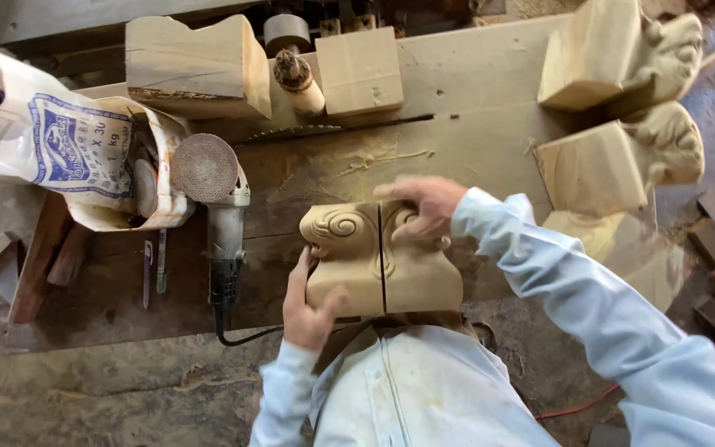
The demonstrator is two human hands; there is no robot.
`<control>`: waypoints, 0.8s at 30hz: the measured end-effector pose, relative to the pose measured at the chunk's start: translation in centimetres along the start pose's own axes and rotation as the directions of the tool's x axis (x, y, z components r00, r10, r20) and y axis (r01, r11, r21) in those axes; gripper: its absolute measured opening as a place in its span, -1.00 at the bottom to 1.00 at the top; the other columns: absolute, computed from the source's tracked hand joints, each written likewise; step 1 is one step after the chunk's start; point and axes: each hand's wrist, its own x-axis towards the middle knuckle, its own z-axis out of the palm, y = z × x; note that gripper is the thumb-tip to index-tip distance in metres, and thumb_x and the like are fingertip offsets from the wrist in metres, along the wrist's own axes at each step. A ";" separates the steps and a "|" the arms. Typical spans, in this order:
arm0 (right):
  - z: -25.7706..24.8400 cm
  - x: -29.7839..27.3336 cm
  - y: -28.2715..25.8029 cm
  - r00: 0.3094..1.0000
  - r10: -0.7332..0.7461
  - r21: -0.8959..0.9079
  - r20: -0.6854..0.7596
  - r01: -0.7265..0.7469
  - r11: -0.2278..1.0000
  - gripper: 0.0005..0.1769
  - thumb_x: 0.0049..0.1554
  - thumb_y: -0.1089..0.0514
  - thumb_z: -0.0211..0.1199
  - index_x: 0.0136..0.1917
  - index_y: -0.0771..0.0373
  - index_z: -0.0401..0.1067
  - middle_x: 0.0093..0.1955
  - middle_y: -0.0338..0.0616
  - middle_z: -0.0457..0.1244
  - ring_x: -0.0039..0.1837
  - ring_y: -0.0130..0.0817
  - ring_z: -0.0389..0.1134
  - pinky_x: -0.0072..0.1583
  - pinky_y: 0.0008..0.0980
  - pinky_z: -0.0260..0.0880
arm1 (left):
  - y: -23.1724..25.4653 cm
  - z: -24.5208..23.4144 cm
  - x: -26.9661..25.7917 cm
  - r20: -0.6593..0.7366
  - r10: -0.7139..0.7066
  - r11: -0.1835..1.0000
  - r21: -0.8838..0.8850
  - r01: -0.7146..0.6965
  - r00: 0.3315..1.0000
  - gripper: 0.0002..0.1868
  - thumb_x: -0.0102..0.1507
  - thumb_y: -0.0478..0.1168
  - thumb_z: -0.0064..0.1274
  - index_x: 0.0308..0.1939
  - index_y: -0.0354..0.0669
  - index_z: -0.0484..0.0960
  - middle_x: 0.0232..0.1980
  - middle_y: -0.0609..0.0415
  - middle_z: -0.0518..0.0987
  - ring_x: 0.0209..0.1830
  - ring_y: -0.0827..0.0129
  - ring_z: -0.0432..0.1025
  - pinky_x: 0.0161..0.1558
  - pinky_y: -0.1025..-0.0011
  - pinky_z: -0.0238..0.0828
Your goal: Sanding carved wooden blocks using a power sander and marking them with a pen in a workshop.
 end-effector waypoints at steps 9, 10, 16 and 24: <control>-1.8 2.6 0.1 0.948 -0.033 0.056 0.316 0.016 0.998 -0.10 -0.11 -0.04 0.44 0.49 -0.08 0.26 0.16 0.01 0.43 0.12 -0.05 0.49 0.24 -0.14 0.49 | 1.9 3.4 -4.6 -0.149 -0.385 0.911 -0.218 0.350 0.911 0.37 -0.25 0.00 0.55 0.53 0.14 0.03 0.61 -0.05 0.09 0.58 0.17 0.11 0.21 0.09 0.61; -1.4 2.7 0.6 0.943 -0.036 0.059 0.331 0.017 0.998 -0.10 -0.11 -0.04 0.44 0.49 -0.08 0.26 0.16 0.01 0.43 0.12 -0.05 0.49 0.24 -0.14 0.49 | 1.6 3.4 -4.6 -0.156 -0.398 0.907 -0.219 0.361 0.904 0.37 -0.25 0.00 0.55 0.53 0.14 0.03 0.61 -0.05 0.09 0.58 0.17 0.11 0.21 0.09 0.61; -1.3 2.5 0.2 0.971 -0.088 0.107 0.220 0.066 0.992 -0.09 -0.25 0.04 0.14 0.44 -0.03 0.35 0.39 -0.05 0.31 0.13 -0.04 0.49 0.17 -0.29 0.51 | 1.5 3.3 -4.1 -0.193 -0.164 0.980 0.077 0.182 0.967 0.41 -0.23 0.24 0.47 0.54 -0.09 0.01 0.57 -0.20 0.22 0.56 0.01 0.18 0.54 0.04 0.11; 0.3 2.6 2.3 0.962 -0.143 0.073 0.235 0.129 0.989 -0.02 -0.18 -0.03 0.25 0.52 0.12 0.21 0.45 0.09 0.22 0.28 0.11 0.37 0.24 -0.08 0.42 | 1.8 3.2 -3.6 -0.151 -0.251 0.968 -0.065 0.243 0.956 0.40 -0.23 0.17 0.52 0.53 -0.15 0.04 0.60 -0.18 0.14 0.58 0.05 0.14 0.56 0.08 0.11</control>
